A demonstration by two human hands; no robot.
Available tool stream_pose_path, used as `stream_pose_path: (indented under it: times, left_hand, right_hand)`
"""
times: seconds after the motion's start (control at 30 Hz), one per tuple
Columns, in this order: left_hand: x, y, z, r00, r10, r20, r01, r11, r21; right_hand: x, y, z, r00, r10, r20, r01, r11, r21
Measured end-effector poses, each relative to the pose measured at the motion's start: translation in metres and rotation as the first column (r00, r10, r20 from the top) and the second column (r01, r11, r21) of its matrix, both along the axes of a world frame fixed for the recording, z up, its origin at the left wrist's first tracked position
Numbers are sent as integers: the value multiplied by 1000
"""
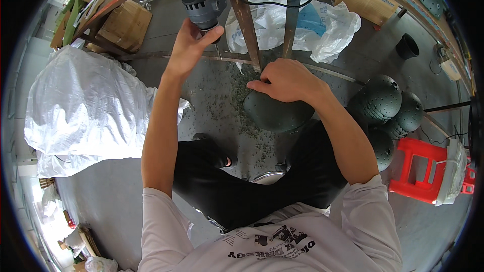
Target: Drilling holes and cleaning debris from green plastic helmets using an electric drill and a screwdriver.
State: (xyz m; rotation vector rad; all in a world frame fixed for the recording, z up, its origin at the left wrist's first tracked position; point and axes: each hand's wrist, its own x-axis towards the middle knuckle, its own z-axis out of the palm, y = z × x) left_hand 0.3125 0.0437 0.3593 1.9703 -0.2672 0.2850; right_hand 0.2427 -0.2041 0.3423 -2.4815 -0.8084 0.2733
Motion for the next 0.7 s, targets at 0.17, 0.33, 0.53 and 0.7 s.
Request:
stream_pose_path:
  times: [0.17, 0.33, 0.53, 0.7]
  left_hand:
    - [-4, 15, 8, 924, -364, -120, 313, 898, -309]
    - [-4, -8, 14, 990, -17, -138, 35, 991, 126]
    - [-7, 1, 10, 961, -251, -116, 192, 909, -370]
    - [-3, 7, 13, 947, -270, -176, 238, 954, -183]
  right_hand:
    - [0, 0, 1, 1000, -9, 13, 9, 1000, 5]
    - [0, -1, -2, 1000, -9, 25, 8, 1000, 18]
    - [0, -2, 1, 1000, -11, 3, 11, 1000, -4]
    - [0, 0, 2, 1000, -12, -1, 12, 1000, 2]
